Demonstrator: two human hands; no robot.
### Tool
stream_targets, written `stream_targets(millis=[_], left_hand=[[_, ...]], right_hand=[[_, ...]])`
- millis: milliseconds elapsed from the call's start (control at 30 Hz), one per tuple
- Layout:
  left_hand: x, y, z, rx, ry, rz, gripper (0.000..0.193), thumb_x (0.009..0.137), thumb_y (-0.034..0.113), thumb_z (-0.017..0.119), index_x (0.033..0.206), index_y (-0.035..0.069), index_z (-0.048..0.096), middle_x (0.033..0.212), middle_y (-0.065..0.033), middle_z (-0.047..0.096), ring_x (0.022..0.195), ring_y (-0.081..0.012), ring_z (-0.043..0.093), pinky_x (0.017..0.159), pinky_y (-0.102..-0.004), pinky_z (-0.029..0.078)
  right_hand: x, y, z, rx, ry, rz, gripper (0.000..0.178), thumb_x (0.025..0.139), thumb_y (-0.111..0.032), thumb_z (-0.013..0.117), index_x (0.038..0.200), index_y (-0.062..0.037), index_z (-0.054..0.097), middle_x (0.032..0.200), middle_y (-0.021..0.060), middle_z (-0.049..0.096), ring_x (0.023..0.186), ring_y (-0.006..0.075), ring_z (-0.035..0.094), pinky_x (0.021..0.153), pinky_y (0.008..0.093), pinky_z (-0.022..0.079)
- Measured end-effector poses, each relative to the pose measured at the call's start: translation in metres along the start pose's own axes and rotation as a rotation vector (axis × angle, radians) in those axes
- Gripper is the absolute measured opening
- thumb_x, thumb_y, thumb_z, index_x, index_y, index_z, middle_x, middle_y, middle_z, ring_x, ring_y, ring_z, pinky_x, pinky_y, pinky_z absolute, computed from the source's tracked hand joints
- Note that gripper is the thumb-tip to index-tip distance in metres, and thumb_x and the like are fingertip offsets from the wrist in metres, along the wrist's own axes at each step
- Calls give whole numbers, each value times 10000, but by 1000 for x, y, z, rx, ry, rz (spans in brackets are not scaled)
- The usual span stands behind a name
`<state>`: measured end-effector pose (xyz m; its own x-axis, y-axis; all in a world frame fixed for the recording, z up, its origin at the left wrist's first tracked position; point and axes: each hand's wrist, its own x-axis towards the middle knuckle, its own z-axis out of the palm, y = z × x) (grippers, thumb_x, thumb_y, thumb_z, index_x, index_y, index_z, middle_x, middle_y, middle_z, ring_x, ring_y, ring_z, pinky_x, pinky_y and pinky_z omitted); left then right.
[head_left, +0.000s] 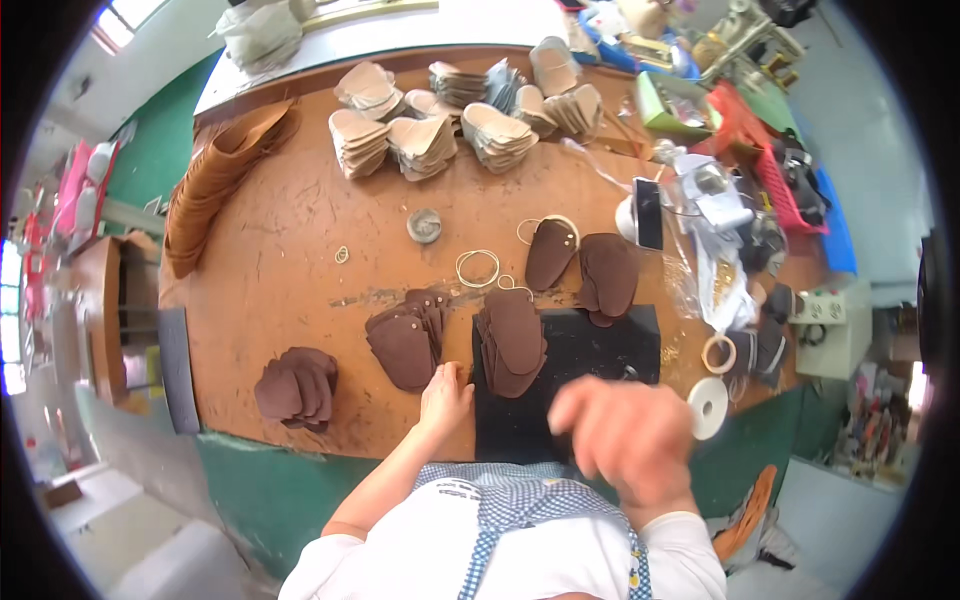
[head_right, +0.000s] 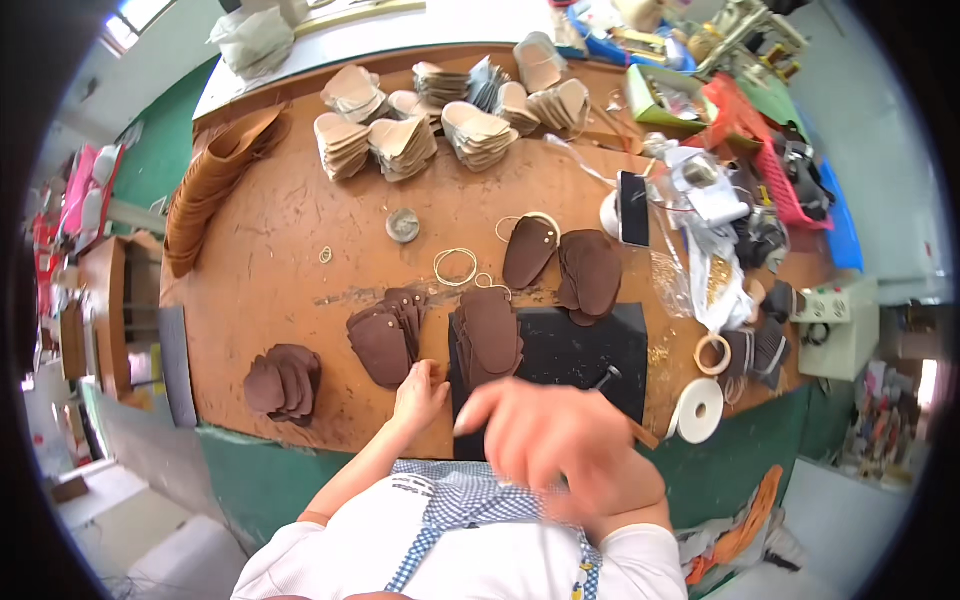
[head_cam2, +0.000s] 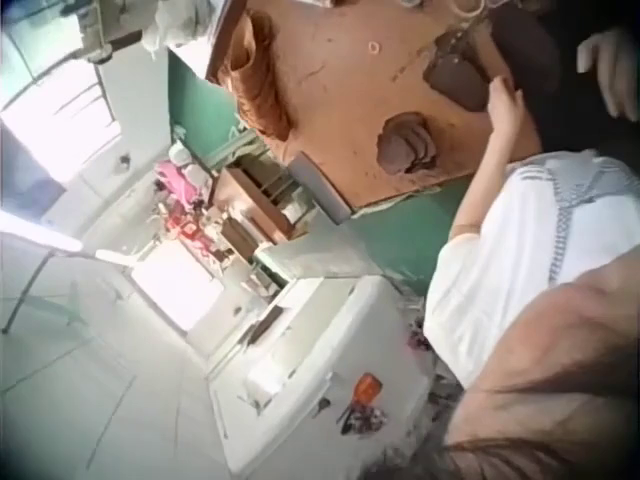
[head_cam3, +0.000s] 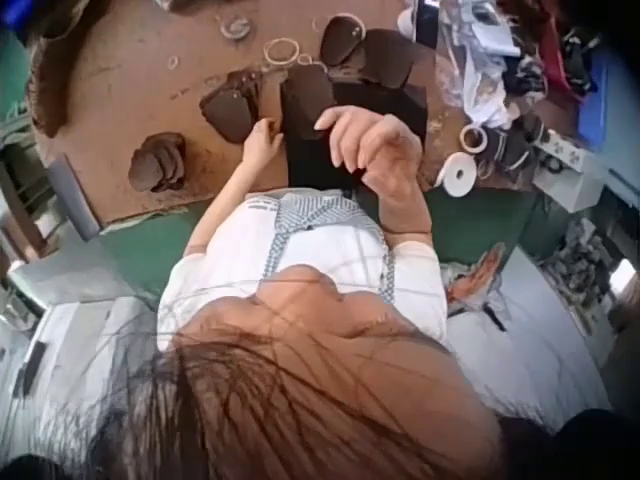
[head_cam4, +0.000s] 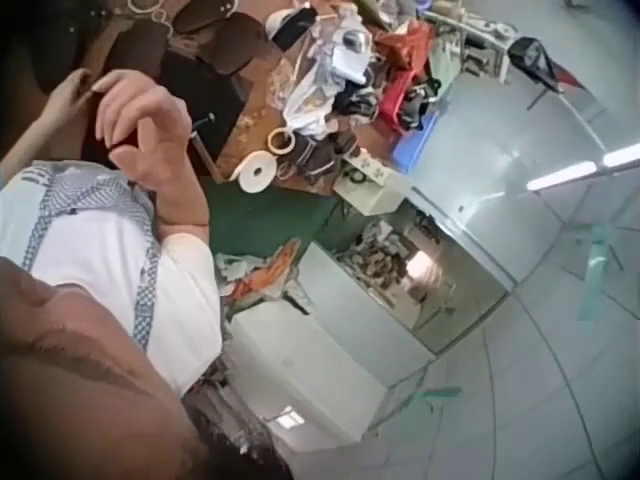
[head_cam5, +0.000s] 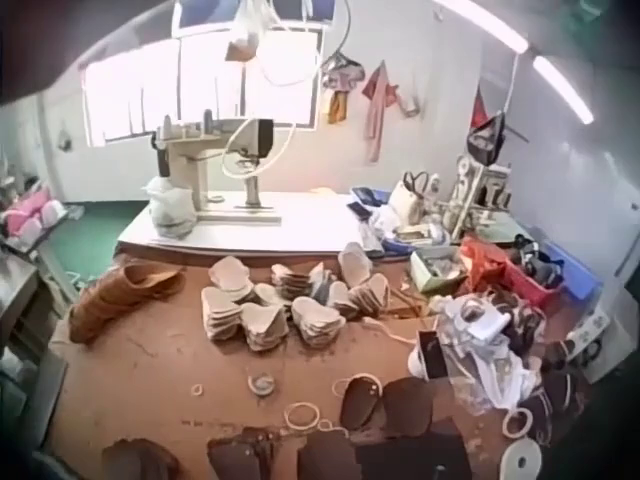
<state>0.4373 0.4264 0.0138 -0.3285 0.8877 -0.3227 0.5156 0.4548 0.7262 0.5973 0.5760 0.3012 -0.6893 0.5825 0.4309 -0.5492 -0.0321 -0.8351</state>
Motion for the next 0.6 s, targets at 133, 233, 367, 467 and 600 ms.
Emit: stream_targets(millis=[133,233,367,467,600], left_hand=[[-7,3,29,103,232,-48,371,812,50,738,1125,-2,547,1050,-181,571,984,-386,618,845,-446,532],[-10,8,43,172,338,7,310,810,44,724,1069,12,556,1005,-162,575,930,-356,613,795,-431,523],[-5,12,52,243,372,57,230,807,49,723,977,24,569,924,-136,582,886,-335,608,752,-427,516],[-3,9,54,224,444,115,182,800,54,725,895,39,570,829,-105,567,820,-304,604,710,-414,509],[-7,-14,59,149,628,272,173,789,10,737,868,42,587,754,-79,523,635,-230,554,574,-341,471]], right_hand=[[29,-24,-36,550,-218,-263,392,996,-242,664,689,-18,568,619,157,627,483,259,574,627,534,599],[26,-20,-70,660,-438,-203,442,1006,-411,625,761,-45,585,660,114,628,540,243,570,836,518,600],[-1,-2,-69,747,-357,-165,475,1002,-397,638,682,-54,565,598,112,592,504,214,534,790,511,605],[-26,15,-66,719,-376,-275,483,1009,-384,629,664,-55,555,585,113,582,492,212,524,787,518,603],[-68,28,-49,679,-361,-234,488,1014,-389,620,664,-56,553,574,112,575,490,212,526,787,511,604]])
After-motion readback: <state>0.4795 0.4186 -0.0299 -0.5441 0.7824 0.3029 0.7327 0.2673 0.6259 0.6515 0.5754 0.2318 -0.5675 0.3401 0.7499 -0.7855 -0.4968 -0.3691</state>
